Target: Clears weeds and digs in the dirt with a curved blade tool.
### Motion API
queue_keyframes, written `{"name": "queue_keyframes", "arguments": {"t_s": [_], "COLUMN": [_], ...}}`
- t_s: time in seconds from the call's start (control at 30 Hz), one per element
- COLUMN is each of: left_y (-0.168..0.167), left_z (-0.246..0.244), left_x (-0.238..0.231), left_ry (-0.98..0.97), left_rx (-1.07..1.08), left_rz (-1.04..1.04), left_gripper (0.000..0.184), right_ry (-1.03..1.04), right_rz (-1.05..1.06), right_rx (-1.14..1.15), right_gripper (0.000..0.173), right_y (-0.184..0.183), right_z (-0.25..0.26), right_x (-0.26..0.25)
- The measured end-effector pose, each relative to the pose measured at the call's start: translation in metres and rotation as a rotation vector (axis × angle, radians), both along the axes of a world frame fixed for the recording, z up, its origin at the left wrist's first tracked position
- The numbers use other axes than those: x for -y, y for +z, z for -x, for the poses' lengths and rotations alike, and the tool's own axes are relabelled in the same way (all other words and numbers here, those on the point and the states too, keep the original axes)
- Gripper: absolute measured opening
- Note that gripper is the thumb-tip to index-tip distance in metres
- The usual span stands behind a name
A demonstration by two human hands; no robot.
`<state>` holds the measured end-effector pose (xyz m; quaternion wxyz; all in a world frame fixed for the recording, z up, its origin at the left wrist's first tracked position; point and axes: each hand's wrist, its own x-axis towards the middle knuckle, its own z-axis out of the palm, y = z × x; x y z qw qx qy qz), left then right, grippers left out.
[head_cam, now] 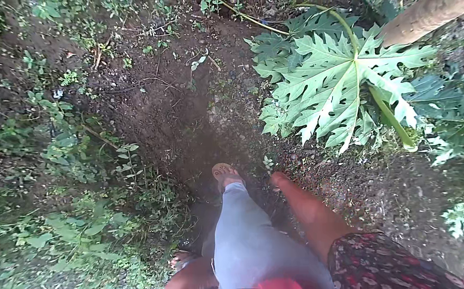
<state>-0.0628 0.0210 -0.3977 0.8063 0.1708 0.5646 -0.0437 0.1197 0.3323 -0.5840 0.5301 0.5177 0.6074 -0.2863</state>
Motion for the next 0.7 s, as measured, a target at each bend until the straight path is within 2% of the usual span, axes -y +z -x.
{"name": "queue_keyframes", "arguments": {"t_s": [0.07, 0.13, 0.23, 0.33, 0.43, 0.57, 0.7], "left_y": [0.004, 0.005, 0.005, 0.002, 0.003, 0.005, 0.003], "left_z": [0.001, 0.001, 0.0, 0.001, 0.001, 0.002, 0.003], "left_x": [-0.003, -0.005, -0.007, -0.003, -0.001, -0.001, -0.002], "left_ry": [-0.005, -0.023, -0.052, -0.014, 0.022, 0.03, 0.039], "left_rx": [0.001, 0.003, -0.024, -0.027, -0.016, -0.026, -0.003], "left_rz": [0.006, 0.007, 0.013, 0.002, -0.02, -0.009, -0.027], "left_gripper": [0.063, 0.062, 0.047, 0.052, 0.046, 0.049, 0.047], "right_ry": [-0.069, -0.102, 0.022, 0.139, 0.183, 0.181, 0.164], "right_rz": [0.002, -0.009, -0.002, 0.03, 0.025, -0.032, -0.296], "right_rx": [0.004, 0.011, 0.015, -0.027, -0.098, -0.233, -0.318], "right_gripper": [0.041, 0.038, 0.038, 0.039, 0.038, 0.04, 0.033], "right_y": [0.017, 0.018, 0.022, 0.036, 0.052, 0.101, 0.162], "right_z": [0.005, 0.002, -0.001, 0.0, 0.001, 0.003, -0.006], "right_x": [0.003, 0.004, 0.002, 0.001, 0.002, -0.012, -0.092]}}
